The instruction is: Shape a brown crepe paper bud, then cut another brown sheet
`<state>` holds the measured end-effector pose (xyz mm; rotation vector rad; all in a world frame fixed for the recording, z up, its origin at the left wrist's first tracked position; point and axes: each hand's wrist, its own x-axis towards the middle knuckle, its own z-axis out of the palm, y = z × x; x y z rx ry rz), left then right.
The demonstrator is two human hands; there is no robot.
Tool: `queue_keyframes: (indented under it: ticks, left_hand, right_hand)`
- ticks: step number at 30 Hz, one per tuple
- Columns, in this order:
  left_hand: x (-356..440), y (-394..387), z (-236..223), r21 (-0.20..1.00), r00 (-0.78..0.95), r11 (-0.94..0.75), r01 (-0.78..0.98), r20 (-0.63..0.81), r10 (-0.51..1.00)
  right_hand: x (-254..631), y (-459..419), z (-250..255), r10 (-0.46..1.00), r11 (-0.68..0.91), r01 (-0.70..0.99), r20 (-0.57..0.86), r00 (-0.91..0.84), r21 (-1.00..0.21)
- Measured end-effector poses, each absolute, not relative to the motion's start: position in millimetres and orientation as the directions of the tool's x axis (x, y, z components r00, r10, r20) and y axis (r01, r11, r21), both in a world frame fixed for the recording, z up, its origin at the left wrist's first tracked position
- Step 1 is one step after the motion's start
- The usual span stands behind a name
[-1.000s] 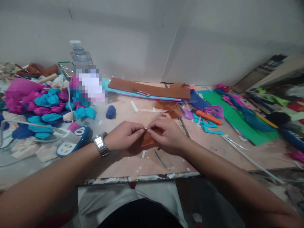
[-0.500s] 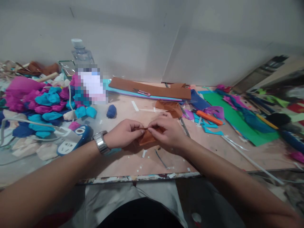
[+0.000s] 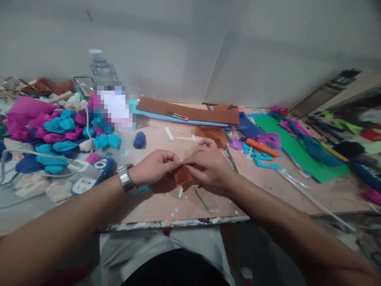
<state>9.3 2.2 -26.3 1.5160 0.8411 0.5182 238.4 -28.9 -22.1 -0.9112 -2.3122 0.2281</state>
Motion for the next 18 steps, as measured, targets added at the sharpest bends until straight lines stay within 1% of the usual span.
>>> queue_keyframes:
  ticks: [3,7,13,18]
  left_hand:
    - [8.6,2.6,-29.5,0.979,0.619,0.010,0.202,-0.135,0.773]
    - [8.1,2.3,-30.9,0.972,0.614,-0.093,0.218,-0.062,0.787]
    - [8.0,1.2,-30.1,0.959,0.626,-0.178,0.222,0.000,0.780]
    - [6.9,-0.6,-27.5,0.921,0.634,-0.291,0.260,0.065,0.770]
  right_hand:
    - [237.5,-28.9,-21.4,0.660,0.746,0.557,0.519,-0.543,-0.365]
    - [237.2,-29.0,-21.4,0.665,0.739,0.571,0.523,-0.533,-0.357]
    - [237.1,-29.5,-20.2,0.650,0.749,0.570,0.541,-0.534,-0.338]
    - [237.3,-29.1,-20.0,0.662,0.742,0.576,0.513,-0.546,-0.344]
